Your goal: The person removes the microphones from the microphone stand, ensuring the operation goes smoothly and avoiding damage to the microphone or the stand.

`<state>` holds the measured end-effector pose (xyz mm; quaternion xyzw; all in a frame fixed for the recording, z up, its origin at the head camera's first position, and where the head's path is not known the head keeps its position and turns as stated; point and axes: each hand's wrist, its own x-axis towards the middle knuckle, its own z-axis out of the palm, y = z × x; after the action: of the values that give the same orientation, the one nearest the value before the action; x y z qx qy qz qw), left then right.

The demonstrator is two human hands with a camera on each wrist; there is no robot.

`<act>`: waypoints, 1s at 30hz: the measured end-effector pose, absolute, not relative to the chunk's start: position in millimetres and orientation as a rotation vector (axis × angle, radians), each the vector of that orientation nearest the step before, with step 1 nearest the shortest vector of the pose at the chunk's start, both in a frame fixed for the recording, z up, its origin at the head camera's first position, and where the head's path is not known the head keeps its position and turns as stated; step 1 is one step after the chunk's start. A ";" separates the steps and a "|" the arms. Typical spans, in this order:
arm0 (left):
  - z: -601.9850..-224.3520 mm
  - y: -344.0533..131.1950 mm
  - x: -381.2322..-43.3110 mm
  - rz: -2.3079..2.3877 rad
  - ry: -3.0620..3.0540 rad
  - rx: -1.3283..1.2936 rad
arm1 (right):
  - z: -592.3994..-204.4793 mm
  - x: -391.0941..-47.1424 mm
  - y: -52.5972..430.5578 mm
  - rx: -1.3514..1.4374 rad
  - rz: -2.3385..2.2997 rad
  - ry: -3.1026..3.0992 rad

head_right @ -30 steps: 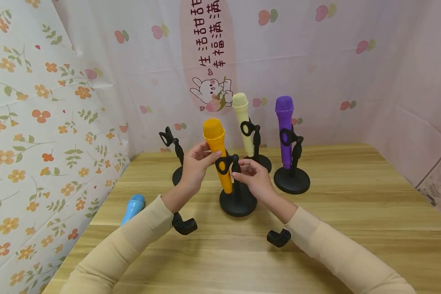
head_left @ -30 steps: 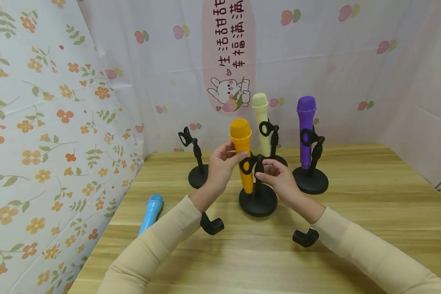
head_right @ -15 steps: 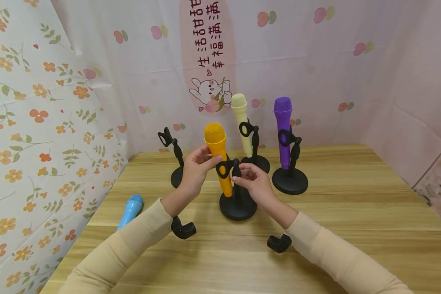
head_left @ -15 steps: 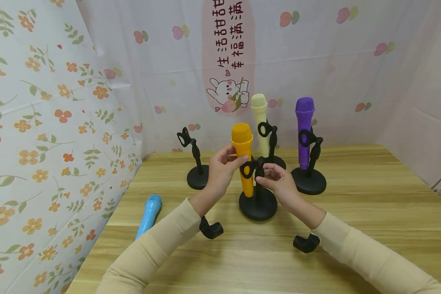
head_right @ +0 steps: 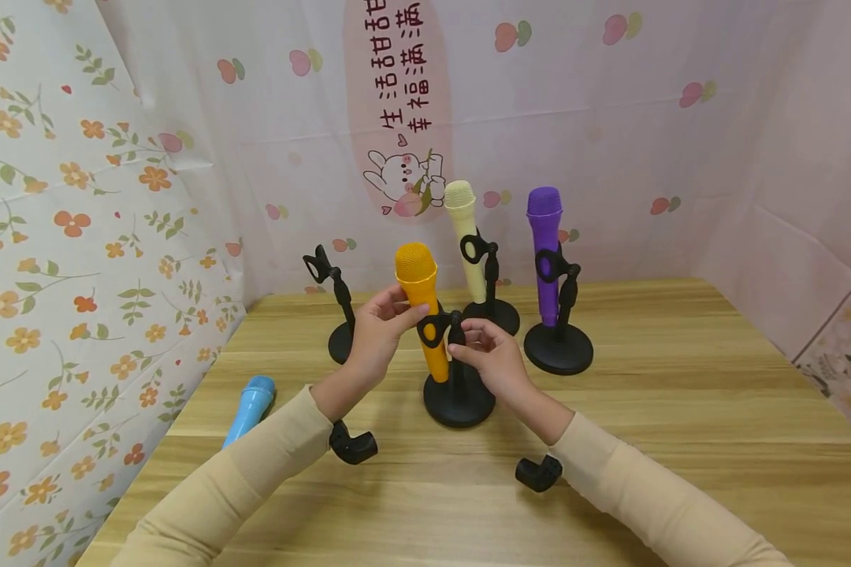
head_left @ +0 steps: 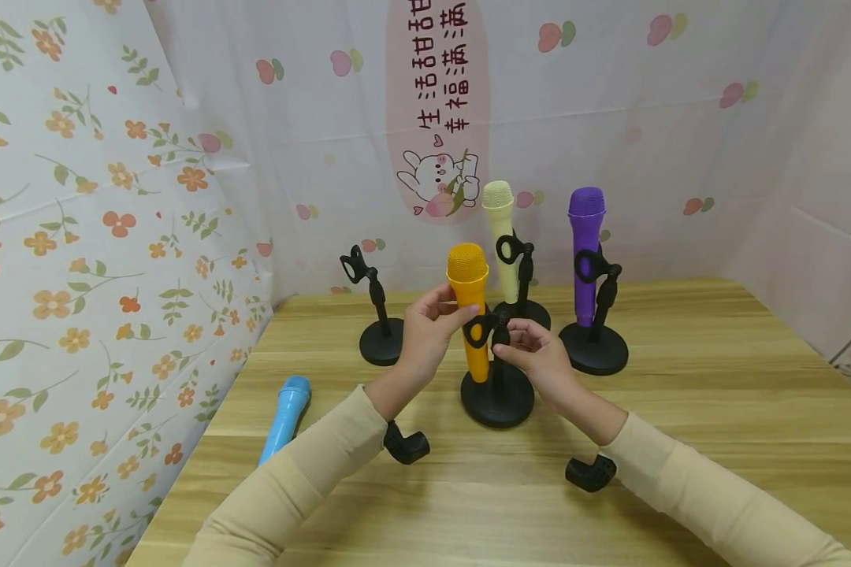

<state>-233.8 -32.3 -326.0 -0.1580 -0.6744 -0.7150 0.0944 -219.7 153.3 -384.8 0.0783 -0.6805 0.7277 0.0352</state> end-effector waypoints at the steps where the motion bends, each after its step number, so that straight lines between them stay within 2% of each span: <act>1: -326.3 -32.3 -234.0 -2.120 -2.006 -0.466 | -385.2 -219.7 153.1 0.233 2.239 -2.091; 9: -323.6 -32.8 -230.9 -2.119 -2.069 -0.414 | -388.1 -219.5 152.9 0.240 2.232 -2.110; 17: -304.6 -33.9 -209.4 -2.096 -2.081 -0.432 | -392.1 -220.6 153.5 0.260 2.224 -2.118; 24: -307.1 -34.5 -210.8 -2.108 -2.073 -0.434 | -393.1 -220.2 153.8 0.256 2.241 -2.113; 30: -324.6 -33.8 -229.2 -2.119 -2.070 -0.425 | -392.3 -220.6 153.0 0.264 2.239 -2.102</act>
<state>-229.2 -33.8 -324.6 -0.1417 -0.6897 -0.7061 0.0746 -220.6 153.0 -392.3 0.0857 -0.6817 0.7260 0.0296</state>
